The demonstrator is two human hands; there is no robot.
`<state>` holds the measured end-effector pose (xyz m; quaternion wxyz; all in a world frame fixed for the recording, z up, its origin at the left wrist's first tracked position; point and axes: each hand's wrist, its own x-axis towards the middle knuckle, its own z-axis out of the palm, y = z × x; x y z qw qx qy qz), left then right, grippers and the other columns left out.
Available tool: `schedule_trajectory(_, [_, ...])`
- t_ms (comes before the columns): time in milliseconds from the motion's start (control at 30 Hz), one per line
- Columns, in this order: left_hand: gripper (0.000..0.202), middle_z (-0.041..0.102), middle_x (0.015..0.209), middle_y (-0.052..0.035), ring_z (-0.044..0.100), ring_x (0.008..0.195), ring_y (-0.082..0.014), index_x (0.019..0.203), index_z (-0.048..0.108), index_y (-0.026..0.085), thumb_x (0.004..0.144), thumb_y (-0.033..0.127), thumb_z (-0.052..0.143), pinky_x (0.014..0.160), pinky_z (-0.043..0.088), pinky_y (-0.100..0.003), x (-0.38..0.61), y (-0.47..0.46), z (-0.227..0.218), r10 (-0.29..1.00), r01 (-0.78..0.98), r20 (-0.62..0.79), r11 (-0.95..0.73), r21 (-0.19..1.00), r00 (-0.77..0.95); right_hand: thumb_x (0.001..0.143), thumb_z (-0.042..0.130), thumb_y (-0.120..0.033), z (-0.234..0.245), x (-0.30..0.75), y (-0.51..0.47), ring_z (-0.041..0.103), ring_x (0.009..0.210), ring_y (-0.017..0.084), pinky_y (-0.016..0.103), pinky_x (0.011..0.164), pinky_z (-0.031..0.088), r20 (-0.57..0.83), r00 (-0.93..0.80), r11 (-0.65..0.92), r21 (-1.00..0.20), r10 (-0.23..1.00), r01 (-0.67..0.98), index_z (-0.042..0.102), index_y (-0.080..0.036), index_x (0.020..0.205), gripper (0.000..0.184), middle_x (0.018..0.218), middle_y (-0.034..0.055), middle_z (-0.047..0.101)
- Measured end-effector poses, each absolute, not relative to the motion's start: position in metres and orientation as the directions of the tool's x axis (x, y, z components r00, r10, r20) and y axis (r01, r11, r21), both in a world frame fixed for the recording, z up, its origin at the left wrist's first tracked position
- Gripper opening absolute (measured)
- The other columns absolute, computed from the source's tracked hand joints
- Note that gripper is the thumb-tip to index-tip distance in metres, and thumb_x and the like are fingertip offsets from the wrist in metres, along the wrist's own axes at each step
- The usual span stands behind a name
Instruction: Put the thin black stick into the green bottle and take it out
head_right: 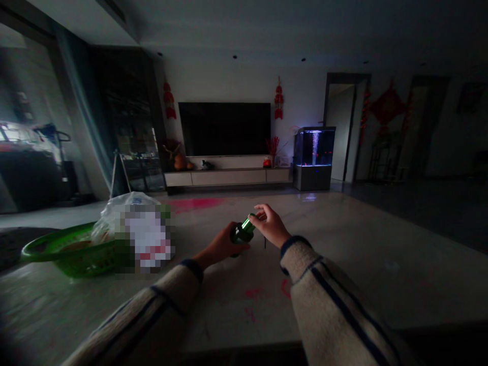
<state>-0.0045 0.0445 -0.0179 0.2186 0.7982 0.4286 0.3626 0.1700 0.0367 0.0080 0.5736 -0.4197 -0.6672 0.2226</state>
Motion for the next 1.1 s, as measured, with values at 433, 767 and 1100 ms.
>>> schedule_trajectory(433, [0.059, 0.059, 0.081, -0.0026, 0.055, 0.071, -0.0146, 0.101, 0.046, 0.015, 0.052, 0.039, 0.071, 0.06, 0.043, -0.025, -0.005, 0.0415, -0.0144, 0.841, 0.526, 0.394, -0.539, 0.657, 0.371, 0.066, 0.056, -0.039, 0.0137, 0.1727, 0.0327, 0.054, 0.078, 0.015, 0.031, 0.072, 0.043, 0.503, 0.004, 0.49, -0.844, 0.864, 0.215, 0.052, -0.018, 0.095, 0.036, 0.089, 0.0034, 0.055])
schedule_trajectory(767, [0.061, 0.06, 0.082, -0.0033, 0.056, 0.073, -0.0159, 0.101, 0.047, 0.016, 0.051, 0.041, 0.072, 0.06, 0.043, -0.025, -0.0061, 0.0455, -0.0179, 0.844, 0.53, 0.387, -0.535, 0.658, 0.371, 0.063, 0.052, -0.022, 0.0145, 0.172, 0.0325, 0.053, 0.077, 0.014, 0.03, 0.074, 0.043, 0.539, -0.012, 0.529, -0.823, 0.843, 0.205, 0.05, -0.018, 0.091, 0.027, 0.086, 0.0021, 0.055])
schedule_trajectory(1100, [0.064, 0.06, 0.084, -0.0036, 0.056, 0.072, -0.0156, 0.103, 0.046, 0.016, 0.05, 0.041, 0.072, 0.06, 0.044, -0.025, -0.0055, 0.0454, -0.0173, 0.844, 0.533, 0.378, -0.535, 0.656, 0.381, 0.064, 0.06, -0.035, 0.0084, 0.1719, 0.0412, 0.053, 0.07, 0.013, 0.029, 0.068, 0.045, 0.584, 0.023, 0.56, -0.788, 0.811, 0.257, 0.05, -0.019, 0.088, 0.031, 0.075, 0.0002, 0.053])
